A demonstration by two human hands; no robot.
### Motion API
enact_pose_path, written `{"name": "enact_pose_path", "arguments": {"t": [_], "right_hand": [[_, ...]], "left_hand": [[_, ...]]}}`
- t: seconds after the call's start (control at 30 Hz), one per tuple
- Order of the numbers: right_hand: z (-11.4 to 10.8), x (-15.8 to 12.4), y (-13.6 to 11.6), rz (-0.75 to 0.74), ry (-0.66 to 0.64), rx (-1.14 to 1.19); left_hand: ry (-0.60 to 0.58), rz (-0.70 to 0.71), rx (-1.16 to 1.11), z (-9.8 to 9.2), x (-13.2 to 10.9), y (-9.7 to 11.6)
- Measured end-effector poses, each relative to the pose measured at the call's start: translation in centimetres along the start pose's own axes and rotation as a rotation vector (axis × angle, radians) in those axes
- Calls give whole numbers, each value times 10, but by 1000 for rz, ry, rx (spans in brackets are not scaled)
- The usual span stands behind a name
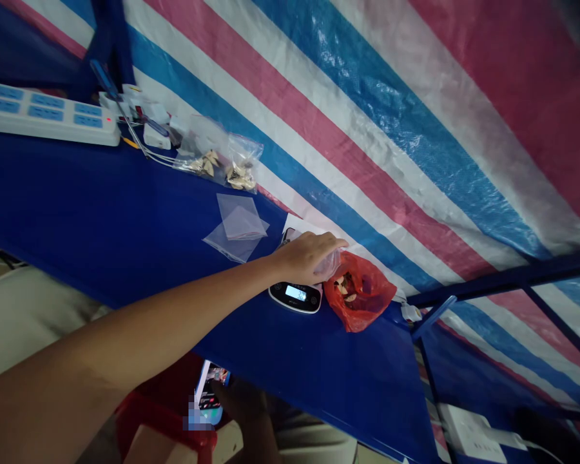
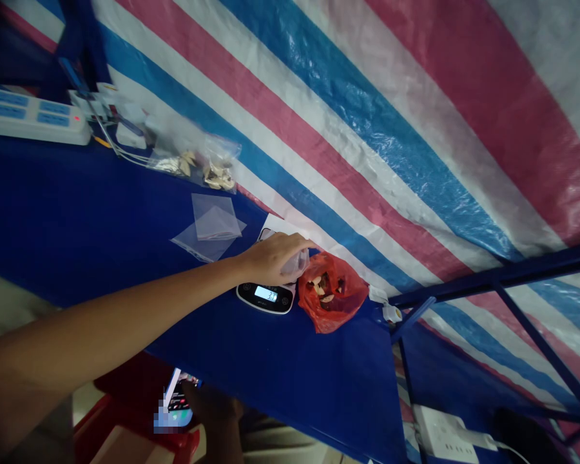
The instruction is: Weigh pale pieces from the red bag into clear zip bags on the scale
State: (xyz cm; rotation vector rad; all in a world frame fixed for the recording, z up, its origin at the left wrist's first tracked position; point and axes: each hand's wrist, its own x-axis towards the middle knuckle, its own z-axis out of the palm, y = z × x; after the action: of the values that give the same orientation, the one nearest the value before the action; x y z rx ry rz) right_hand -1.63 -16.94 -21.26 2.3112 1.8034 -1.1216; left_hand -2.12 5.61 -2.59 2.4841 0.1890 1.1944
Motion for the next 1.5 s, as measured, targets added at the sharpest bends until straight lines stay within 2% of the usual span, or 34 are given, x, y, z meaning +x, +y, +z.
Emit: {"name": "enact_pose_path", "arguments": {"t": [0.1, 0.17, 0.23, 0.3, 0.33, 0.37, 0.43, 0.5, 0.57, 0.67, 0.73, 0.87, 1.07, 1.17, 1.33, 1.5], "right_hand": [[-19, -19, -8, 42, -37, 83], [-45, -49, -8, 15, -114, 161], [-86, -88, -4, -42, -287, 235], [-140, -125, 6, -76, -296, 291], [-169, -137, 13, -119, -224, 351], [-198, -144, 21, -145, -75, 388], [-247, -135, 37, -176, 308, 342], [-281, -100, 53, -150, 560, 218], [-298, -53, 64, -80, 628, 59], [-299, 4, 69, 12, 767, -189], [-291, 21, 68, 90, 824, -240], [-276, 21, 65, 122, 881, -303], [-260, 24, 65, 1, 849, -443], [-256, 30, 65, -25, 897, -453], [-257, 34, 67, -41, 958, -333], [-269, 28, 73, -6, 902, -113]], "left_hand": [[7, -6, 3, 0, 0, 0], [5, -8, 2, 0, 0, -1], [-5, -6, 4, 1, -1, -3], [-12, -9, 6, 1, -1, -3], [-14, -14, 6, 1, -1, -3], [-16, -19, 7, 1, -1, -3], [-23, -28, 11, 0, -1, -2], [-28, -29, 18, -1, -1, -1], [-33, -26, 28, -2, -1, 0], [-35, -19, 38, -1, -1, -1], [-32, -10, 41, 0, -1, -2], [-26, 8, 51, 2, -1, -2], [-17, 26, 61, 5, -1, -1], [-26, 23, 62, 5, -1, 1], [-34, 18, 45, 5, 0, 3], [-23, 12, 55, 3, -1, 2]]}}
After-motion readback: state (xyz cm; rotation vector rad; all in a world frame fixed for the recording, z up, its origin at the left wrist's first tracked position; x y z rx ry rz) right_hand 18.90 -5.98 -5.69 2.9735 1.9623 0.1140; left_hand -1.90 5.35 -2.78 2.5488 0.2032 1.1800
